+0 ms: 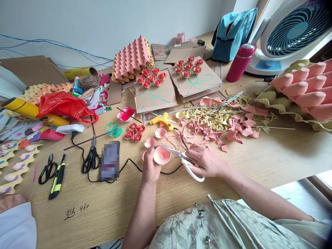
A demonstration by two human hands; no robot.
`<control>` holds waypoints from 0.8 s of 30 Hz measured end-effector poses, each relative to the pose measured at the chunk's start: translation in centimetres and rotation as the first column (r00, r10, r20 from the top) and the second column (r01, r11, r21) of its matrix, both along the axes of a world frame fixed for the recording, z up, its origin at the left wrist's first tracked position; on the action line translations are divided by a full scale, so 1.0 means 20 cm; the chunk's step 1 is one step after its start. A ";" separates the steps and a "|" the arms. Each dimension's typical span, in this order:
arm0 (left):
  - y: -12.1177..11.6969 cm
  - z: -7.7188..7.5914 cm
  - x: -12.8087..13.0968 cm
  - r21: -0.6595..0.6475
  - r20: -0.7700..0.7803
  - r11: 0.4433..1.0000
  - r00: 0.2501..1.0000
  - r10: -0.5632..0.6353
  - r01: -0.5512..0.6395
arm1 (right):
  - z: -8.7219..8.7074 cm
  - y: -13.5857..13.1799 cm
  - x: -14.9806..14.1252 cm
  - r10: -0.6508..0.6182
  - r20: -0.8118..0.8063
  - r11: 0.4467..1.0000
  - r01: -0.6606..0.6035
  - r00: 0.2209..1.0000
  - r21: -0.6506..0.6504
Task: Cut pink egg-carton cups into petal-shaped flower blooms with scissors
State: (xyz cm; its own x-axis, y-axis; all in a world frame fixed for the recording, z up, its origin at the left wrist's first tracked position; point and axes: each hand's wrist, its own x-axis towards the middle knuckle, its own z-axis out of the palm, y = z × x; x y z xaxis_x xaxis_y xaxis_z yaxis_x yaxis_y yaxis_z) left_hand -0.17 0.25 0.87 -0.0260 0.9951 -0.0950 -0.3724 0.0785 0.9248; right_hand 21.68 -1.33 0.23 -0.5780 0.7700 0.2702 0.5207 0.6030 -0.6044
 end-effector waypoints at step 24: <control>0.01 -0.05 -0.02 0.261 -0.208 0.914 0.943 -0.261 0.311 | 0.01 0.03 0.01 -0.136 0.116 0.990 0.131 0.984 0.050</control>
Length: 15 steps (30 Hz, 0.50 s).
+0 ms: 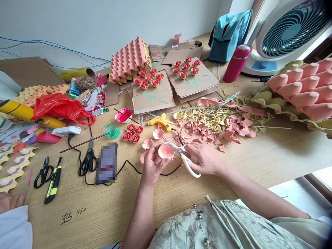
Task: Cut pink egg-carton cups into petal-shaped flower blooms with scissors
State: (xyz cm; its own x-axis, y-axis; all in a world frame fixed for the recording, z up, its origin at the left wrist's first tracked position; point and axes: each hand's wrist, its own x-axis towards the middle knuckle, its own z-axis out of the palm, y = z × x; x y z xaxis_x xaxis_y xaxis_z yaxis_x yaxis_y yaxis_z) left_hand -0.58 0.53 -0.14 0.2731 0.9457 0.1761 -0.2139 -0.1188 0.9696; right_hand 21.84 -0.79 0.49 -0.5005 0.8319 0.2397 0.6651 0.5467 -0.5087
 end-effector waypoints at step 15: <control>0.01 -0.02 -0.05 -0.002 0.012 0.998 0.998 0.065 -0.065 | -0.01 -0.01 0.01 0.043 -0.100 0.999 -0.044 0.994 -0.011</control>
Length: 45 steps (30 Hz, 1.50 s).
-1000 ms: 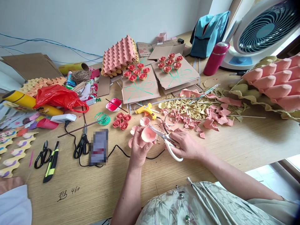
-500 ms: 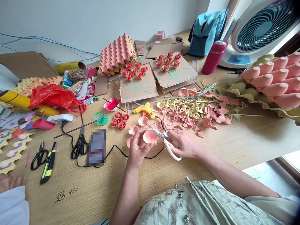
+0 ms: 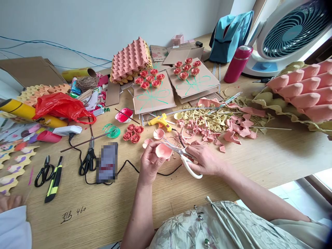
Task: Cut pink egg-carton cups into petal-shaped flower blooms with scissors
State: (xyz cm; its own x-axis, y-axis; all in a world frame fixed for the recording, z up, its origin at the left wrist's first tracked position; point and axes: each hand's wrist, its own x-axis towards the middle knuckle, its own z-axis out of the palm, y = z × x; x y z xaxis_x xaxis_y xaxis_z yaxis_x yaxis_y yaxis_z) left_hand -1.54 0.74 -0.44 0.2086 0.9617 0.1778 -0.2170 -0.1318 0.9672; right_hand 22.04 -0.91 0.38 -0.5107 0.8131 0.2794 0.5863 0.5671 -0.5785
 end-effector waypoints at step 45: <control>-0.02 0.03 0.01 -0.103 0.085 0.994 0.995 0.057 -0.049 | 0.00 -0.02 -0.02 0.041 -0.001 0.998 -0.041 0.999 0.040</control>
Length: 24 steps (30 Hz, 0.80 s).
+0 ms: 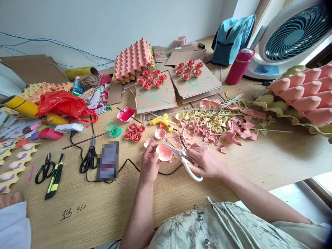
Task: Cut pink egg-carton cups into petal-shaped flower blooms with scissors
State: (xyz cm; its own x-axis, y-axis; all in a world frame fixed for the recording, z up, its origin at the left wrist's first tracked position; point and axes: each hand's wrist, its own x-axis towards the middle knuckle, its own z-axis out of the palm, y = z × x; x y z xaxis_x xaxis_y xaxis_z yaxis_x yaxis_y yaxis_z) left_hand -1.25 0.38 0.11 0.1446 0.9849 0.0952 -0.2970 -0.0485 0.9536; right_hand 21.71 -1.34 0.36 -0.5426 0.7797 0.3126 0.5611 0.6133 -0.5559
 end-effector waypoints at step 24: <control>0.01 0.02 -0.01 -0.085 -0.021 0.995 0.999 -0.050 0.048 | -0.01 0.00 -0.01 0.008 0.013 1.000 -0.007 1.000 -0.020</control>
State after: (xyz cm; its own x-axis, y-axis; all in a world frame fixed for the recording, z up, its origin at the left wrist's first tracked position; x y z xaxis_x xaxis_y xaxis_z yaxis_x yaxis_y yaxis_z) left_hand -1.53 0.50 0.44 0.1939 0.9810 0.0080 -0.2752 0.0466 0.9602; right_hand 21.57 -1.33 0.24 -0.5525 0.7815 0.2900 0.5638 0.6066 -0.5605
